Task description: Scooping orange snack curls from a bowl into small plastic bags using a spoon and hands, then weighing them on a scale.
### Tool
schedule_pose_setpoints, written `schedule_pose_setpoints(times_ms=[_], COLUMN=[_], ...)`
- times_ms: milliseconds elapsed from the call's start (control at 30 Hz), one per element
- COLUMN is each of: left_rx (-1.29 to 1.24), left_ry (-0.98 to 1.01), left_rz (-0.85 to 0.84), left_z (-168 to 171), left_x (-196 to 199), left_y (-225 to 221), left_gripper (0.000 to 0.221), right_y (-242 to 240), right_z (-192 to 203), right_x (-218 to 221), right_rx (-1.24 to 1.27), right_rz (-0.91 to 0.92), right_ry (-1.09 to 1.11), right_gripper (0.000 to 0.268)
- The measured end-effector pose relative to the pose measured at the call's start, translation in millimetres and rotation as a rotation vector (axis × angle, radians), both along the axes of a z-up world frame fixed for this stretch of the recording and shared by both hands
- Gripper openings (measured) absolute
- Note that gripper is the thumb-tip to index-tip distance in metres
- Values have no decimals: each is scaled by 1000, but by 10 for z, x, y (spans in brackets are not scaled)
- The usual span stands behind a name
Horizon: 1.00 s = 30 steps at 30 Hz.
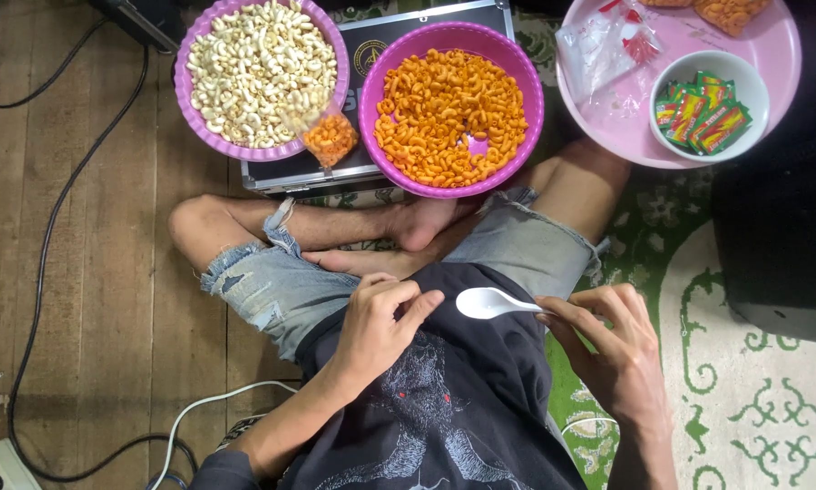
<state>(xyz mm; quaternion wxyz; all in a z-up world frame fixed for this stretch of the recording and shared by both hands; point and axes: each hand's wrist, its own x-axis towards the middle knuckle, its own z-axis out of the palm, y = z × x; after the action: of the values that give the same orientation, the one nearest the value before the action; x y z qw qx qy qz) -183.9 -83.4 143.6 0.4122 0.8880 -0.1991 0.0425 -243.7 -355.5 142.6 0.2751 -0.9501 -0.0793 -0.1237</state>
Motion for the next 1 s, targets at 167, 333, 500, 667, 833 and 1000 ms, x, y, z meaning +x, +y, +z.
schedule_pose_setpoints(times_ms=[167, 333, 500, 667, 833, 1000], left_rx=[-137, -49, 203, 193, 105, 171], left_ry=[74, -238, -260, -352, -368, -352], left_rz=[-10, -67, -306, -38, -228, -19], left_z=[232, 181, -70, -25, -85, -302], left_x=[-25, -68, -47, -14, -48, 269], left_y=[-87, -87, 21, 159, 25, 121], left_gripper=[15, 37, 54, 40, 61, 42], right_y=[-5, 7, 4, -40, 22, -97], right_z=[-17, 15, 76, 8, 109, -19], right_x=[19, 74, 117, 160, 224, 267], right_rx=[26, 39, 38, 9, 22, -12], right_rz=[0, 20, 42, 59, 87, 40], right_ry=[7, 35, 38, 47, 69, 50], right_gripper=[30, 29, 27, 26, 29, 30])
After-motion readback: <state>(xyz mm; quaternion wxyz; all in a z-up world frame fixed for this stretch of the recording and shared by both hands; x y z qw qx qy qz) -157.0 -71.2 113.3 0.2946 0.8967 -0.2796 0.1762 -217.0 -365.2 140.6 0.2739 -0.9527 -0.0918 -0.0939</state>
